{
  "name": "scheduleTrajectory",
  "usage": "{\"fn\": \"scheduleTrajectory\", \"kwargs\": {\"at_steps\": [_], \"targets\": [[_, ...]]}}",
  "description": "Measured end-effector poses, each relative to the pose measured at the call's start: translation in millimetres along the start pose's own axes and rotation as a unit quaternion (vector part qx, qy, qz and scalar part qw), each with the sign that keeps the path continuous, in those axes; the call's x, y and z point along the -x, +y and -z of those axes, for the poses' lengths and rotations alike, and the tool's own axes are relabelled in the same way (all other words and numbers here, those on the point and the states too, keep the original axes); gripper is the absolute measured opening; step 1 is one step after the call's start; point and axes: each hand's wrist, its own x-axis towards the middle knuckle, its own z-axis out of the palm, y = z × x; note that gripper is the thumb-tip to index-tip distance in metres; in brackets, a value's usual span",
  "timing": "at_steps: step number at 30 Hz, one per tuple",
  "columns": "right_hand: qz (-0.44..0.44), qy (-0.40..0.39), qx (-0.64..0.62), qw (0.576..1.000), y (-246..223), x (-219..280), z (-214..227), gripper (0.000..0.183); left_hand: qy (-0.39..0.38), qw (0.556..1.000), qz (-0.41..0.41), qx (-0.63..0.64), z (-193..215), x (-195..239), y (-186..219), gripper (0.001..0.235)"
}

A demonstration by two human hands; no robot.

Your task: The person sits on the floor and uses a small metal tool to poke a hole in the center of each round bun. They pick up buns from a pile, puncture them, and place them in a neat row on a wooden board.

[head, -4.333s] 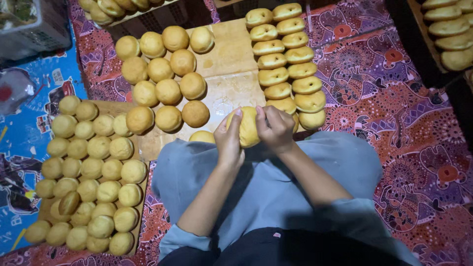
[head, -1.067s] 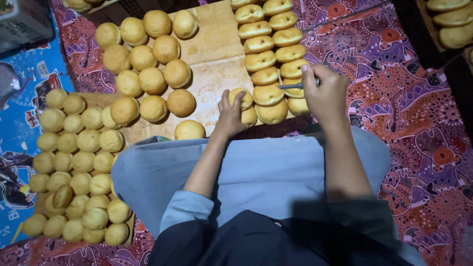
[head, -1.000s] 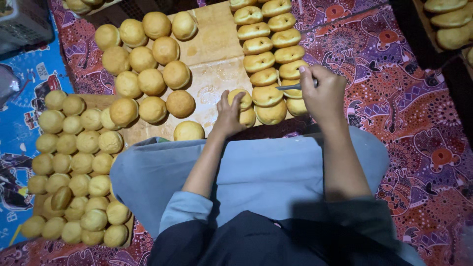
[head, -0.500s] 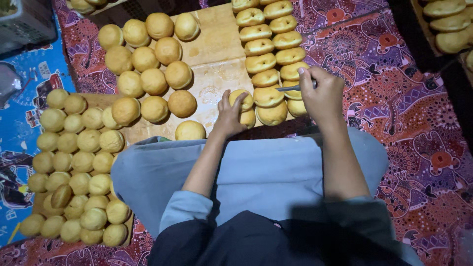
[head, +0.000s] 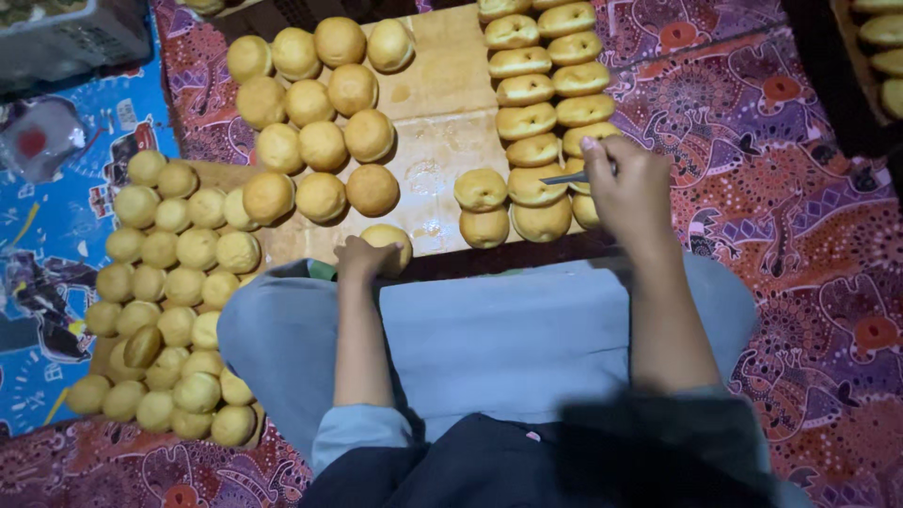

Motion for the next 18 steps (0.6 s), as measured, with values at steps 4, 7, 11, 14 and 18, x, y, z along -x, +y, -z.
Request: {"fn": "scheduleTrajectory", "kwargs": {"at_steps": [4,7,11,14,18], "targets": [[0.043,0.005,-0.021,0.999,-4.6,-5.0,-14.4,0.029,0.016,0.997,-0.075,0.025,-3.3,3.2,6.4,0.102],[0.018,-0.022,-0.050,0.998,-7.1,-7.1,-17.2,0.026,-0.024,0.993,-0.120,-0.001,19.4,27.4,22.4,0.112],[-0.057,-0.159,-0.153,0.974,-12.9,0.9,-17.1,0.020,-0.032,0.930,-0.323,0.171,89.9,48.8,56.9,0.078],[-0.096,-0.205,-0.276,0.934,-27.7,10.2,-24.2,0.018,-0.198,0.857,-0.272,0.391,130.2,72.5,76.6,0.069],[-0.050,-0.175,-0.341,0.922,-49.8,17.0,-32.9,0.017,-0.217,0.759,-0.276,0.548,134.5,103.0,100.4,0.073]]}}
